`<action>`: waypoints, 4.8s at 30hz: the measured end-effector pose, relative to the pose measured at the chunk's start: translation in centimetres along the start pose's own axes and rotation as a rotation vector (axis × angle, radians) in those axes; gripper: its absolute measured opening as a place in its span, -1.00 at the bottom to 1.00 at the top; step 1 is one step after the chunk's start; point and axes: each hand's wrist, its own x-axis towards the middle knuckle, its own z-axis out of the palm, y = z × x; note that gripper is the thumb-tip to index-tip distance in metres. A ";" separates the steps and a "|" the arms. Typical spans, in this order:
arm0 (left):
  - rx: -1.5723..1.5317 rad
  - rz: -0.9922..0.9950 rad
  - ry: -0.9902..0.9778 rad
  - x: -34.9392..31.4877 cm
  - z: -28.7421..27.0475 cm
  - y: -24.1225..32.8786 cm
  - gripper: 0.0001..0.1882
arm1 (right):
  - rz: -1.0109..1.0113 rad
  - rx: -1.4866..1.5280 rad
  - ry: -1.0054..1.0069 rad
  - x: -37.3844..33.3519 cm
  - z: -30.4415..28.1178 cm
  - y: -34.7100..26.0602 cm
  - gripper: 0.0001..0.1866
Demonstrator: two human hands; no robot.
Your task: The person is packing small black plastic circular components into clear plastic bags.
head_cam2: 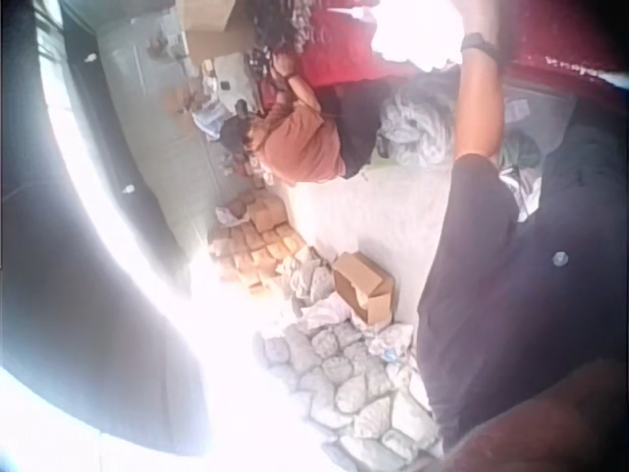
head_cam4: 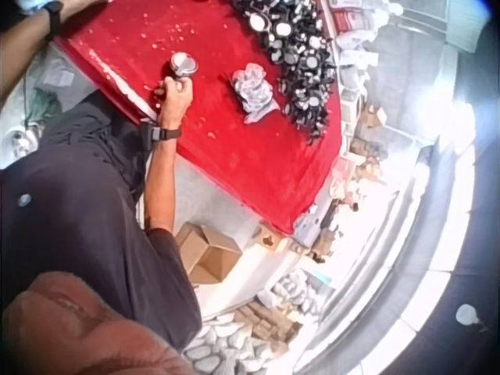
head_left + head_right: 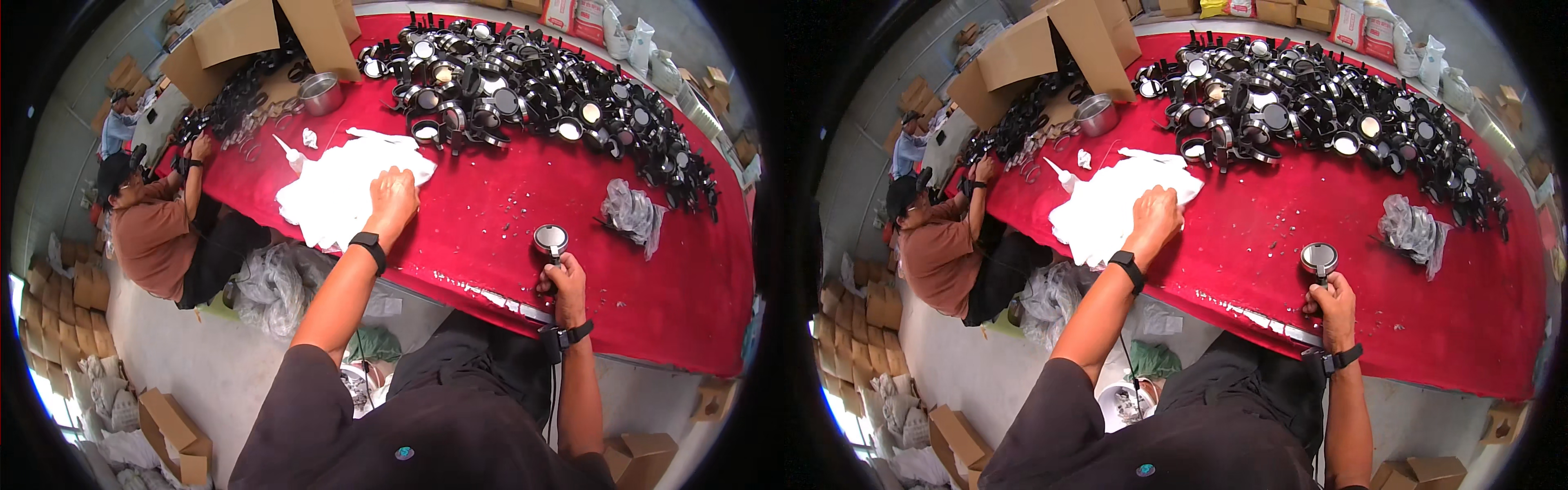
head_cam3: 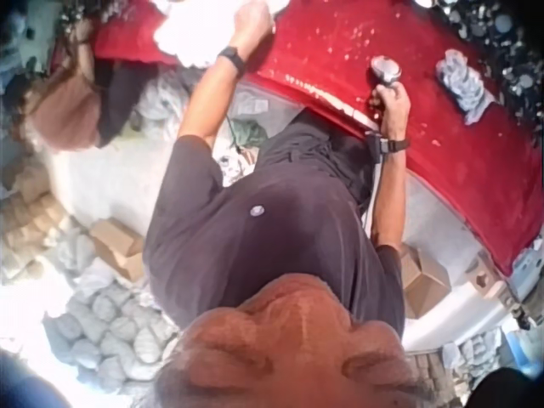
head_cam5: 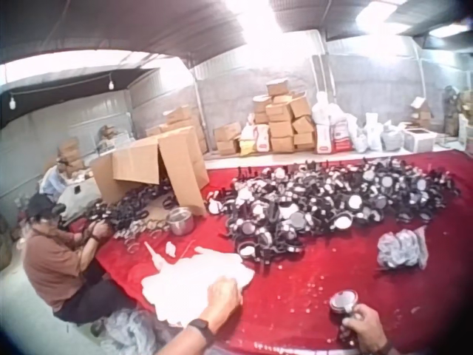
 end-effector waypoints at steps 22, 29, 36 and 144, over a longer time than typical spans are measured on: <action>-0.664 -0.472 -0.110 2.7 -5.9 -4.2 -0.61 | -0.016 -0.040 0.005 -0.5 0.1 -0.1 -0.80; -0.383 -0.141 0.515 2.8 -6.5 -5.7 -0.83 | -0.016 -0.055 -0.002 -0.4 0.3 0.0 -0.80; -0.300 -0.099 0.505 3.1 -8.5 -5.1 -0.92 | -0.024 -0.052 0.005 -0.7 -0.2 0.2 -0.79; -1.320 -0.162 -0.289 -9.5 -8.1 16.1 -0.77 | -0.529 -0.387 -0.030 -3.2 9.3 1.1 0.13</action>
